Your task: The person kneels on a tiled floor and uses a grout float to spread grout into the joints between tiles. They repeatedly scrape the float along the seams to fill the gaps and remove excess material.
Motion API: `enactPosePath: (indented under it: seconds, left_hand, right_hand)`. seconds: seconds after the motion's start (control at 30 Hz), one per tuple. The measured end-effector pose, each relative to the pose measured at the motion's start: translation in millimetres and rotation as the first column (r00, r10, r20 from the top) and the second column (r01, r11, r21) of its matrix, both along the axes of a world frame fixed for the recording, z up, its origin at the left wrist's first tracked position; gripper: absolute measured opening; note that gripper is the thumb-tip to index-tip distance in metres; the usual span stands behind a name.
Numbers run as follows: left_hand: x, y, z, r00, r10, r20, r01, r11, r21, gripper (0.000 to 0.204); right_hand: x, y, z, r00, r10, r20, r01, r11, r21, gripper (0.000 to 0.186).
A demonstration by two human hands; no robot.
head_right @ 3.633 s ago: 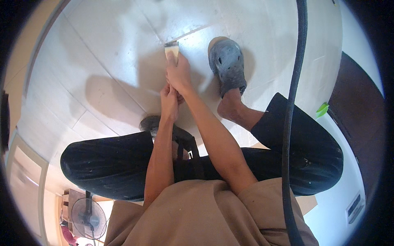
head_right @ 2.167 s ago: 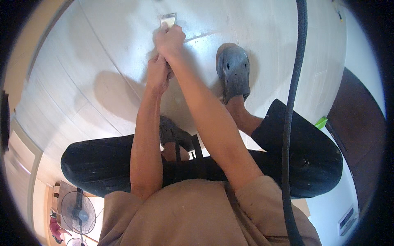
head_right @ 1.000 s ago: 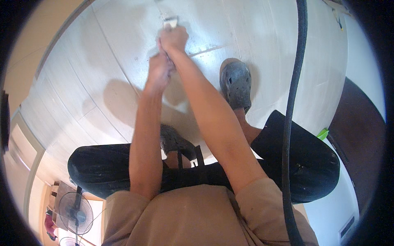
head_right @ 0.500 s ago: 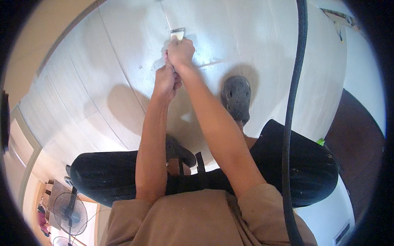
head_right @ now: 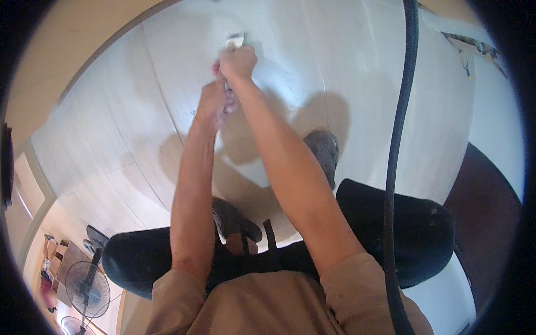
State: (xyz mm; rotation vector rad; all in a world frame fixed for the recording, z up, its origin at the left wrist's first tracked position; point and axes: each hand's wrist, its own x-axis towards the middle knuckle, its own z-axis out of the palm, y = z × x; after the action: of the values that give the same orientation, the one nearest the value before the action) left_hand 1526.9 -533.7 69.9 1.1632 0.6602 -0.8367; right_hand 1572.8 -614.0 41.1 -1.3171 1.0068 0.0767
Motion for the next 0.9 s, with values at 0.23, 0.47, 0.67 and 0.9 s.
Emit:
enactPosePath:
  seconds: [0.23,0.47,0.67,0.9]
  left_hand:
    - [11.2,7.6,9.0,0.996,-0.082,0.032,0.081,0.996,0.043,0.043]
    - [24.1,11.6,-8.2,0.998,-0.039,0.050,0.041,0.998,-0.050,0.048]
    - [44.2,18.7,-17.5,0.989,-0.134,0.070,0.136,0.990,-0.027,0.038]
    - [78.9,19.6,-26.1,0.982,-0.140,0.129,0.140,0.990,0.005,0.051]
  right_hand:
    - [12.7,4.0,-3.7,0.999,0.003,0.036,-0.005,0.998,0.061,0.026]
    - [19.2,4.9,-16.3,0.985,-0.082,0.154,0.085,0.996,-0.013,0.029]
    - [36.9,7.0,-14.7,0.995,-0.004,0.100,0.013,0.996,-0.086,0.028]
    - [76.6,5.3,-33.1,0.995,-0.003,0.096,0.013,0.995,-0.102,0.032]
